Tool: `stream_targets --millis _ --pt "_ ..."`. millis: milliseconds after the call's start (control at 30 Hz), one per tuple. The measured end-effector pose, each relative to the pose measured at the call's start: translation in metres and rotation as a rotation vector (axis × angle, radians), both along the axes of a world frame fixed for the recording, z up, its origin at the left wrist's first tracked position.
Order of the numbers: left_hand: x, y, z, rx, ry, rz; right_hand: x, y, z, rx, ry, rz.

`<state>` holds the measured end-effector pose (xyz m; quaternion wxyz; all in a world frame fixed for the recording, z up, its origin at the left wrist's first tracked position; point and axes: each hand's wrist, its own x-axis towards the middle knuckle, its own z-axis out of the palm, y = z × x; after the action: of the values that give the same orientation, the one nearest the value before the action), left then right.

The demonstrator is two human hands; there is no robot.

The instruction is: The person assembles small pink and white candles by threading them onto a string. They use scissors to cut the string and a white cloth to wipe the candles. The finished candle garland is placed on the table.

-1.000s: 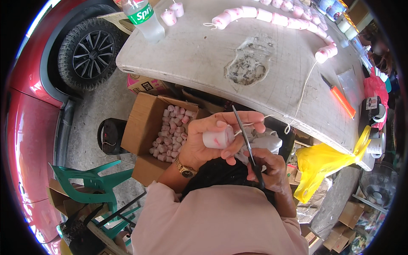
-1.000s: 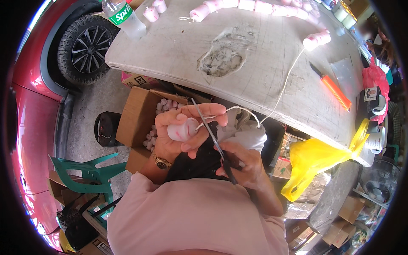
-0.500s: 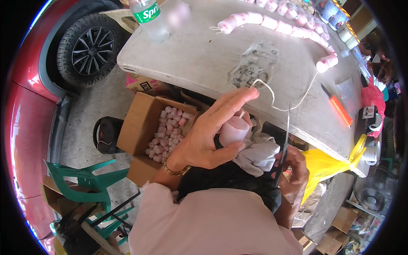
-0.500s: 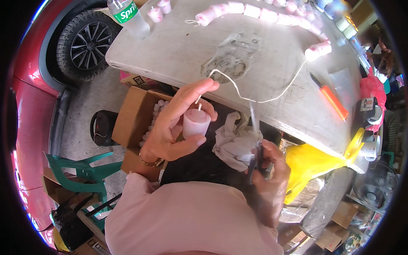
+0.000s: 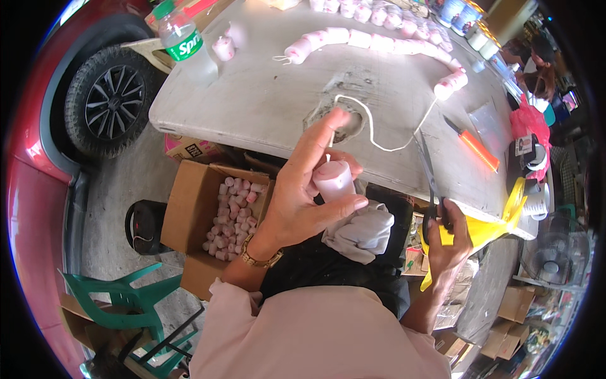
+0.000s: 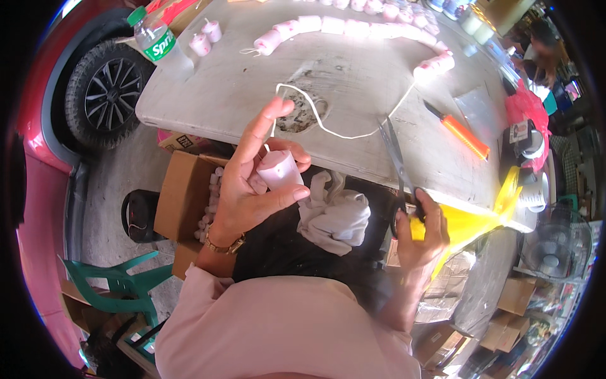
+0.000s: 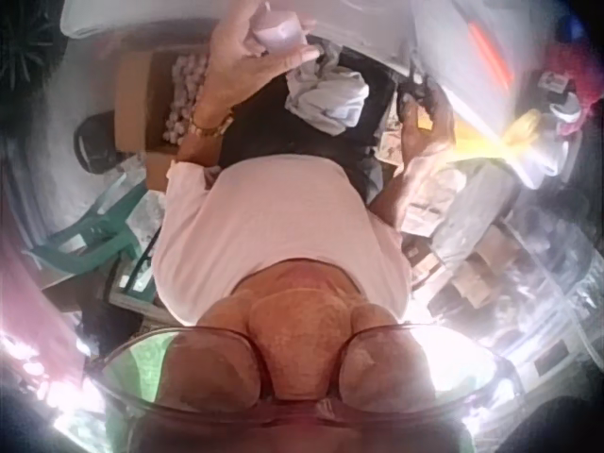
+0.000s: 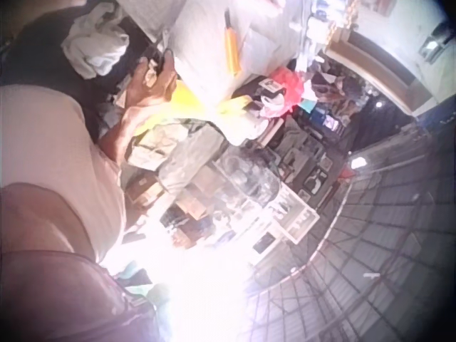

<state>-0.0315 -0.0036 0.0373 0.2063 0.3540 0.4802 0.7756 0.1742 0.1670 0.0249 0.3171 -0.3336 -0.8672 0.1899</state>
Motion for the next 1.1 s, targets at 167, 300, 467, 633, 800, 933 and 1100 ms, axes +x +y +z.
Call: stream_targets --millis 167,300,467,633,800,933,1100 --pt "-0.005 0.011 0.0 -0.083 0.112 0.008 -0.021 0.039 0.008 0.274 -0.058 -0.056" --pt "-0.001 0.015 -0.002 -0.158 0.199 0.071 -0.046 0.052 0.015 0.512 -0.173 -0.069" --pt "-0.016 0.014 0.005 -0.326 0.194 0.258 -0.052 0.052 0.016 0.465 -0.025 0.023" --pt "-0.065 -0.005 0.002 -0.147 0.251 0.627 -0.052 0.113 0.021 0.493 -0.079 -0.003" --pt "-0.06 -0.048 -0.01 0.197 -0.625 0.203 -0.061 0.168 0.013 0.547 -0.469 0.04" --pt "-0.044 -0.066 -0.012 0.278 -0.866 -0.178 -0.061 0.191 0.007 0.624 -0.525 0.139" --pt "-0.038 -0.091 -0.012 0.042 -0.453 -0.009 -0.051 0.219 0.019 0.627 -0.326 0.159"
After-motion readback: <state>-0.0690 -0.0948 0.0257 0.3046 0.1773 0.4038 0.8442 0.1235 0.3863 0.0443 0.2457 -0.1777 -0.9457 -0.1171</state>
